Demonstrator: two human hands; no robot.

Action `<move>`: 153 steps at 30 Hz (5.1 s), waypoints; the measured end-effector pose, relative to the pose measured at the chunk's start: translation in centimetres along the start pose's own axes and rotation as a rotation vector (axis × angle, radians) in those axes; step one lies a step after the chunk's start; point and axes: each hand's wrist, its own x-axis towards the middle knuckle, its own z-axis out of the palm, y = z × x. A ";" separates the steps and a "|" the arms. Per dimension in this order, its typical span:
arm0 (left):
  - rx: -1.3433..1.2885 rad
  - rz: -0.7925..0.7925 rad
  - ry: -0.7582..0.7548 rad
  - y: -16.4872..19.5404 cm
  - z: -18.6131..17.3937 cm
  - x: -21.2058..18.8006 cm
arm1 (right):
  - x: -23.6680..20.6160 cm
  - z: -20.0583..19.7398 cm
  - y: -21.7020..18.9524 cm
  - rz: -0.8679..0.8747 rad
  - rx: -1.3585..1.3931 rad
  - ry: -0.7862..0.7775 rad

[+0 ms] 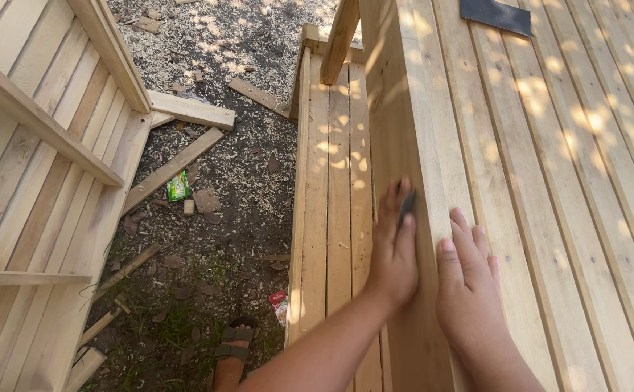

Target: The person sands the slatted surfaces and edges of an unfinished wooden bench outdoors, rubbing sandpaper and a sanding block along the planks and side rails, moving around the piece to reach different sections.

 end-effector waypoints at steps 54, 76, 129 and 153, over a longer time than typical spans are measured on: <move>0.461 0.223 -0.364 1.1 -3.9 20.3 | 14.1 0.7 -1.4 -0.162 1.001 0.152; -0.250 -0.071 0.086 -1.4 0.3 3.0 | 11.8 0.7 -2.5 -0.141 0.219 -0.057; -0.416 -0.399 0.021 -5.6 -1.5 21.0 | 16.9 1.1 -7.3 0.100 0.122 -0.080; -0.045 0.221 0.045 -4.7 1.2 7.9 | 16.5 0.9 -5.4 0.166 0.662 0.081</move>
